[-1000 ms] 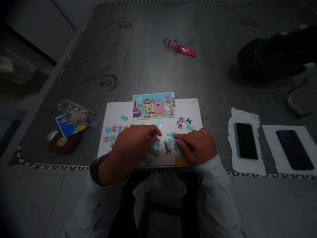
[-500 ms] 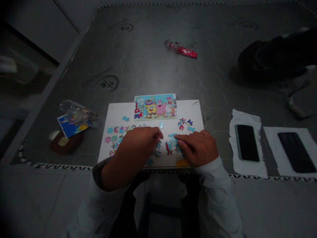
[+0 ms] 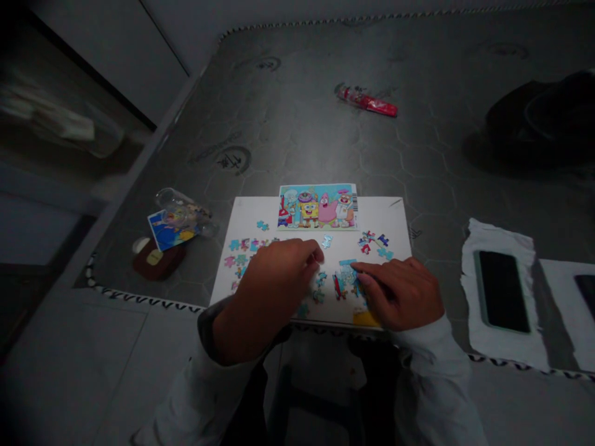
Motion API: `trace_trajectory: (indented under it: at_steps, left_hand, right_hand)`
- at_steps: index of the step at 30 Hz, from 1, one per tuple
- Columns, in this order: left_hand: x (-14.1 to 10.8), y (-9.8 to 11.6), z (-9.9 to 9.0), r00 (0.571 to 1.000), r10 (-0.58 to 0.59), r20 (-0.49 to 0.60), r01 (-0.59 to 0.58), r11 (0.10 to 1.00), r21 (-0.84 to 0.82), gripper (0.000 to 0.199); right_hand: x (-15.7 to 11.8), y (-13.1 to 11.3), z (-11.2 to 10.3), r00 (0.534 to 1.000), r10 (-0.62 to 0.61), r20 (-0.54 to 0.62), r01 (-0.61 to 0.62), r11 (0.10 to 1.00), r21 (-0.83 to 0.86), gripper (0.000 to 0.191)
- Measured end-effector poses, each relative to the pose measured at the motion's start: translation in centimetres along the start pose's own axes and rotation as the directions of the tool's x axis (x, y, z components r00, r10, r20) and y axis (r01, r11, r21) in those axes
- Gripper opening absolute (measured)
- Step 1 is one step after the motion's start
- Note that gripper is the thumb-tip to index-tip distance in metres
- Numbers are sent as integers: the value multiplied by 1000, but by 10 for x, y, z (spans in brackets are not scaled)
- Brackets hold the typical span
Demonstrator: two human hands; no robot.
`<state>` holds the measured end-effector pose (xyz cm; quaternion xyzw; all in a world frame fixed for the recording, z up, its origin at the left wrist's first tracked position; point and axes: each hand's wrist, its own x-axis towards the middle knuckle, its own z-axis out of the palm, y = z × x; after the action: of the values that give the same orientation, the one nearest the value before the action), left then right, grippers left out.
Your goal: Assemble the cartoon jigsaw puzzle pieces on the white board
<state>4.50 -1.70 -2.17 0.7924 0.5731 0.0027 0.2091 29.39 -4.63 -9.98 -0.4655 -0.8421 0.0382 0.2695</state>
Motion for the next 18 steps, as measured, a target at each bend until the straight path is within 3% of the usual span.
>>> trace_trajectory:
  at_steps: [4, 10, 18]
  left_hand:
    - [-3, -7, -13, 996, -88, -17, 87, 996, -31, 17]
    - [-4, -19, -27, 984, -167, -63, 161, 983, -89, 15]
    - [-7, -22, -36, 970, -227, -82, 217, 969, -117, 18]
  right_hand:
    - [-3, 7, -1, 998, -27, 48, 26, 999, 21, 29]
    - [-1, 0, 1, 999, 12, -33, -12, 1000, 6, 34]
    - [-1, -4, 4, 996, 78, -50, -79, 997, -16, 40]
